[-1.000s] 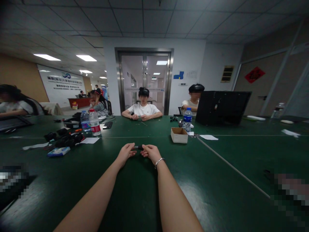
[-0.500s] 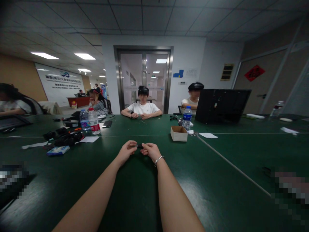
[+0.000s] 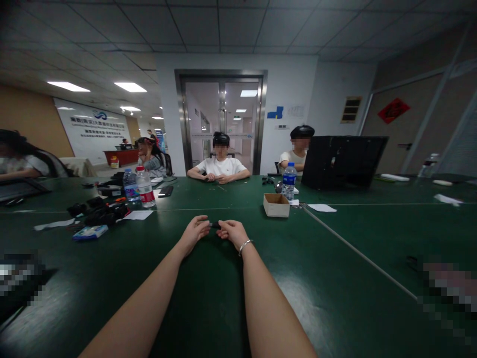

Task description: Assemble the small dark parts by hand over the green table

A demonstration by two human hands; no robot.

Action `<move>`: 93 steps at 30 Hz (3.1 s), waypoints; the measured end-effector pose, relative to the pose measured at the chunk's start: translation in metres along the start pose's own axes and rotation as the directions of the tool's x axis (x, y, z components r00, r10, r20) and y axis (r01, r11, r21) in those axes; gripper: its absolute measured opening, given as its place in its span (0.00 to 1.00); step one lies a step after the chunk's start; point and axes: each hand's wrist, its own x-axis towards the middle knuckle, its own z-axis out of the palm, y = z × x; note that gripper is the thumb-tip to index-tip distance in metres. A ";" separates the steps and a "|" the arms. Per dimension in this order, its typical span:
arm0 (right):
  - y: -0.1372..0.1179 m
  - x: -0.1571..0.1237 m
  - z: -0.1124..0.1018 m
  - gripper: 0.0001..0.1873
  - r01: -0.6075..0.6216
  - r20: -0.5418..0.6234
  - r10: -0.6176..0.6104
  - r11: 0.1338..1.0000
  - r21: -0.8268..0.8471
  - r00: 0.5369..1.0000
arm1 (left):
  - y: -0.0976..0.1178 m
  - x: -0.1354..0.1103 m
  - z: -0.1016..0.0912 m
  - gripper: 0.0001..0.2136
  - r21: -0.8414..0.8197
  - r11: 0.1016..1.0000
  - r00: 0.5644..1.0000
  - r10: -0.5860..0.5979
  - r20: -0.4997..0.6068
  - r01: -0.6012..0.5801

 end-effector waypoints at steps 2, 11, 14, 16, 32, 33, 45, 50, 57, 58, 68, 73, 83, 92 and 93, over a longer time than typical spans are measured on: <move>0.000 0.000 0.000 0.13 -0.002 0.001 0.002 1.000 -0.003 1.000 | 0.000 0.000 0.000 0.15 0.043 0.997 0.998 -0.062 0.026 0.060; 0.002 0.002 -0.001 0.13 -0.002 0.005 0.002 1.000 0.008 1.000 | -0.001 0.000 -0.005 0.20 0.020 0.993 0.990 0.113 0.088 -0.115; 0.001 0.001 -0.001 0.12 -0.012 0.006 0.011 1.000 0.018 1.000 | -0.001 -0.001 -0.004 0.20 0.023 0.994 0.989 0.107 0.101 -0.110; 0.000 0.001 -0.001 0.11 -0.020 0.009 0.020 1.000 0.018 1.000 | 0.000 -0.001 -0.003 0.19 0.063 0.993 0.991 0.089 0.100 -0.096; -0.001 0.000 -0.001 0.09 -0.015 0.042 0.014 0.999 0.030 0.999 | 0.005 -0.004 0.005 0.17 0.241 0.970 0.996 0.015 0.087 -0.036; -0.001 0.000 -0.001 0.09 -0.019 0.045 0.018 0.999 0.026 0.999 | 0.005 -0.004 0.005 0.16 0.242 0.969 0.994 0.020 0.106 -0.046; -0.002 -0.001 0.000 0.06 -0.034 0.047 0.031 0.997 0.065 0.998 | 0.006 -0.005 0.005 0.16 0.256 0.966 0.993 -0.001 0.114 -0.028; 0.000 0.000 -0.001 0.06 -0.028 0.031 0.026 0.997 0.078 0.999 | -0.001 -0.001 0.003 0.17 0.267 0.960 0.988 0.040 0.146 -0.078; 0.000 0.000 -0.001 0.06 -0.030 0.026 0.028 0.997 0.075 0.999 | 0.000 -0.001 0.005 0.15 0.290 0.953 0.991 0.057 0.123 -0.091; 0.000 0.001 -0.001 0.07 -0.029 0.029 0.026 0.997 0.078 0.999 | 0.000 -0.001 0.005 0.15 0.291 0.953 0.989 0.050 0.137 -0.088; 0.003 0.004 -0.003 0.08 -0.028 0.025 0.026 0.996 0.084 0.999 | 0.002 -0.003 0.004 0.15 0.295 0.953 0.990 0.022 0.141 -0.063; 0.003 0.003 -0.004 0.08 -0.027 0.025 0.025 0.996 0.090 0.999 | -0.001 0.000 0.003 0.15 0.272 0.962 0.992 0.003 0.127 -0.038; 0.001 0.001 -0.001 0.07 -0.020 0.008 0.019 0.995 0.102 1.000 | 0.002 -0.003 0.004 0.16 0.262 0.964 0.991 0.017 0.129 -0.051; -0.003 -0.002 0.001 0.08 -0.013 0.022 0.012 0.999 0.046 1.000 | 0.000 -0.002 0.003 0.16 0.255 0.963 0.989 0.050 0.142 -0.085; -0.001 -0.001 0.001 0.09 0.003 0.025 -0.004 1.000 0.021 1.000 | 0.000 -0.002 0.002 0.17 0.247 0.965 0.989 0.054 0.136 -0.087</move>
